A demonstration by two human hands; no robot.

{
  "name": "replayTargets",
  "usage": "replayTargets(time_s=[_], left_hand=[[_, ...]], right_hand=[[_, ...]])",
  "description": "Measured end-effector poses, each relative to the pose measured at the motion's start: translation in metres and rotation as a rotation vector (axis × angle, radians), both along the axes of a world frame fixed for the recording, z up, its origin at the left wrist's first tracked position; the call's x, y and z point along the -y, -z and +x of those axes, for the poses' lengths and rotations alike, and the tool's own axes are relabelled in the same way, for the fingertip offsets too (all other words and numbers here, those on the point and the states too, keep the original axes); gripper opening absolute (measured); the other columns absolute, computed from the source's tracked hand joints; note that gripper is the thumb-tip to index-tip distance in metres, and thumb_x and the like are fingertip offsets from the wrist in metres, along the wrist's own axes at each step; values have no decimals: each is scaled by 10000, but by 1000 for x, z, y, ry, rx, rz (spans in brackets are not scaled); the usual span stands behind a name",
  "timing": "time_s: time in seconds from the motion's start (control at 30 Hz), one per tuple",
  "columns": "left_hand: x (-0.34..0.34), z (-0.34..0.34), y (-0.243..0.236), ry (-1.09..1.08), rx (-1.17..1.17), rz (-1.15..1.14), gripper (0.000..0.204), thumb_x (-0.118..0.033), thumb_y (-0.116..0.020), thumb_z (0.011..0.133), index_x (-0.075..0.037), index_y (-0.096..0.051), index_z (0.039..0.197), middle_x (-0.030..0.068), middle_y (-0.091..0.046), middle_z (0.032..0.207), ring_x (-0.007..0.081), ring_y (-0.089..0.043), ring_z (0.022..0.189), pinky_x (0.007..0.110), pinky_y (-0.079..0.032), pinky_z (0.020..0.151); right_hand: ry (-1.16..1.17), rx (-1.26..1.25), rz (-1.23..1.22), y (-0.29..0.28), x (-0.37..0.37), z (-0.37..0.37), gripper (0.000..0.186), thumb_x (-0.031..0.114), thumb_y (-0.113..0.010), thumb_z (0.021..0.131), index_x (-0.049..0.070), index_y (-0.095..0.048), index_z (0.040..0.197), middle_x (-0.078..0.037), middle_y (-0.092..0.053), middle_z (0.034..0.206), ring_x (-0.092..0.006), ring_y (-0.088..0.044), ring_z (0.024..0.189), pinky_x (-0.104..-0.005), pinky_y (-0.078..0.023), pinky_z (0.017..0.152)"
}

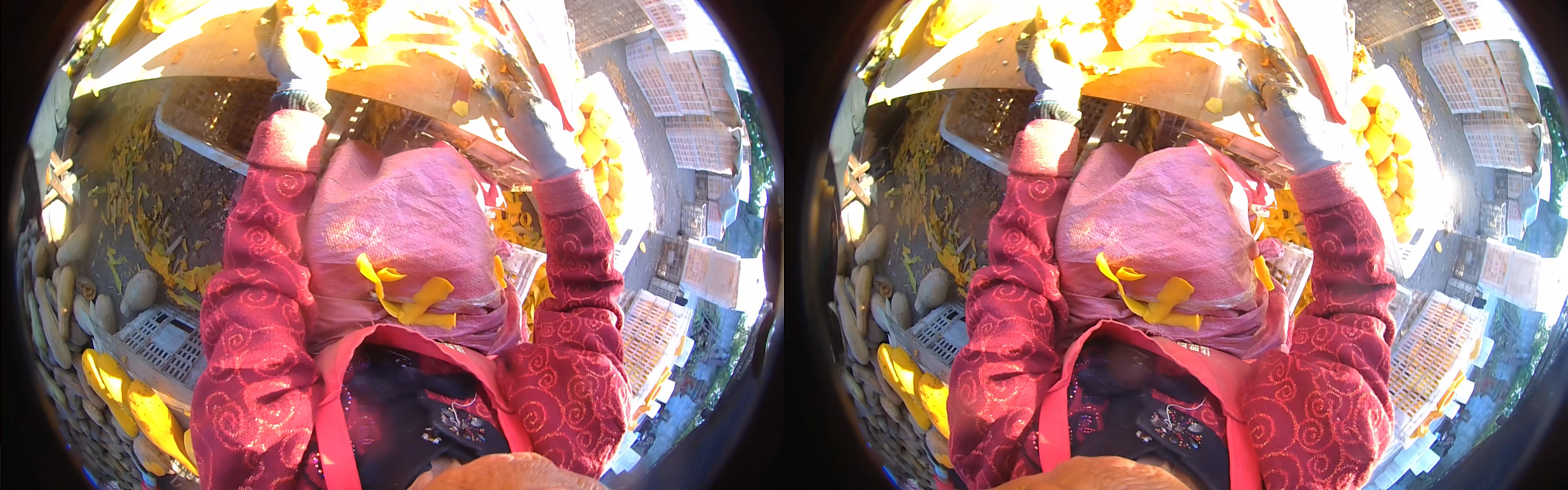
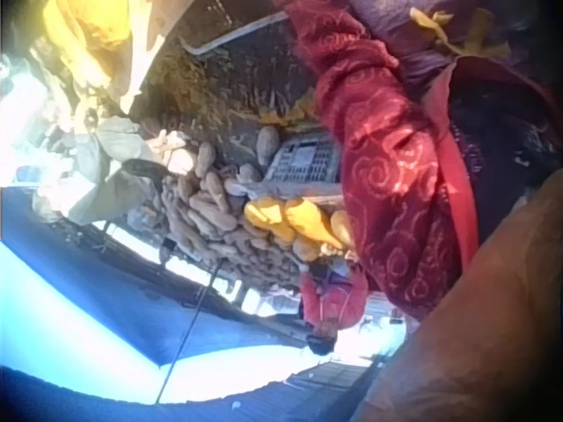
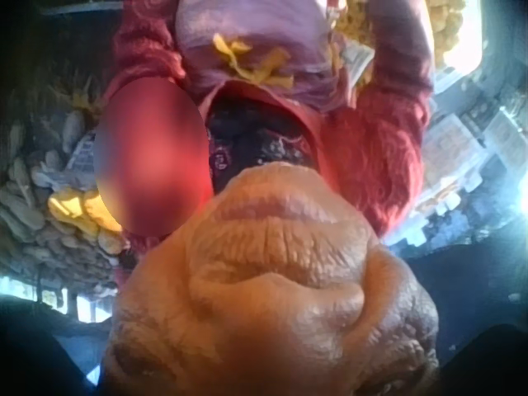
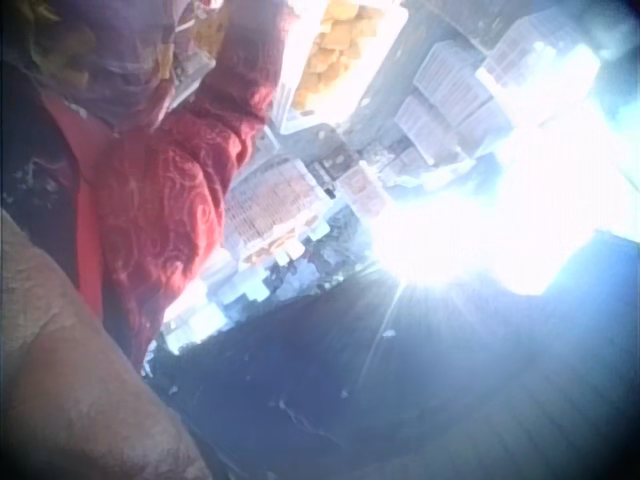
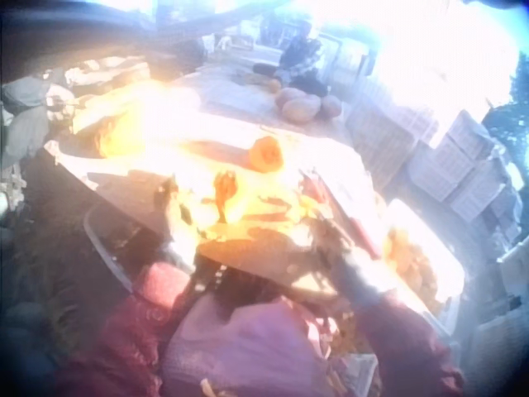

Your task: The person peels a large yellow melon using a peeler, then slices it into smaller pieces with a knife. The melon pieces are placed into white plastic crates.

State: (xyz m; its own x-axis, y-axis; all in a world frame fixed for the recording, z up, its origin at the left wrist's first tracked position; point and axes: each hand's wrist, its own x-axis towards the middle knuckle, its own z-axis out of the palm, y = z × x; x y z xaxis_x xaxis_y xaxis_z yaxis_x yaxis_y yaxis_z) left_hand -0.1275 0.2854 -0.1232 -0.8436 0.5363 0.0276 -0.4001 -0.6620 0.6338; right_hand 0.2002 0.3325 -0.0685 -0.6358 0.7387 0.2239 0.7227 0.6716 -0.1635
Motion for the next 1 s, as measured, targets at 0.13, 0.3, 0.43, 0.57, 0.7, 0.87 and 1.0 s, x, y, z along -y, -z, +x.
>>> replayTargets(time_s=[0.13,0.3,0.43,0.57,0.7,0.87,1.0], left_hand=[[1,12,-20,-41,-20,-29,208,-70,-631,824,-86,-579,1025,13,-629,875,133,-630,727,249,-529,616],[-9,3,3,-23,37,-33,336,-24,-617,855,-81,-553,1180,39,-610,971,128,-593,736,234,-491,584],[-9,-2,11,-31,-71,129,324,-22,-591,847,-108,-589,1159,-11,-562,788,64,-482,499,192,-380,428],[-11,2,9,-116,-116,43,296,-27,-589,872,-100,-548,1156,-16,-548,808,73,-477,529,211,-407,458],[-9,13,-7,-232,-66,28,224,-67,-602,911,-89,-521,1119,14,-581,926,109,-574,713,255,-503,611],[-11,8,7,-241,-47,132,206,-88,-577,941,-85,-510,1136,34,-584,1012,144,-595,886,295,-530,751],[-4,14,-5,-198,-6,103,233,-98,-563,949,-93,-495,1171,37,-581,1051,155,-595,929,311,-538,802]], right_hand=[[153,193,-44,-13,-4,-9,284,294,-669,827,21,-663,909,-177,-664,822,-338,-655,730,-424,-514,634],[254,-521,-683,-13,-7,-6,190,189,-558,913,35,-615,1009,22,-519,689,-56,-477,532,-230,-389,449],[149,-680,-905,-41,20,-55,219,193,-555,921,33,-615,1058,12,-537,710,-36,-471,528,-207,-367,421],[-23,-747,-1075,-39,32,-97,245,199,-522,965,10,-583,1108,14,-556,762,-17,-359,459,-175,-285,417],[-62,-616,-1020,-34,35,-119,256,211,-513,984,2,-593,1109,19,-559,767,-16,-399,566,-169,-329,516],[-206,-485,-745,-31,42,-119,302,202,-514,986,-38,-613,1140,-25,-622,854,-63,-534,741,-220,-453,670],[-209,-320,-606,-31,44,-119,312,207,-542,971,-42,-623,1142,-66,-663,880,-108,-588,804,-268,-490,754]])
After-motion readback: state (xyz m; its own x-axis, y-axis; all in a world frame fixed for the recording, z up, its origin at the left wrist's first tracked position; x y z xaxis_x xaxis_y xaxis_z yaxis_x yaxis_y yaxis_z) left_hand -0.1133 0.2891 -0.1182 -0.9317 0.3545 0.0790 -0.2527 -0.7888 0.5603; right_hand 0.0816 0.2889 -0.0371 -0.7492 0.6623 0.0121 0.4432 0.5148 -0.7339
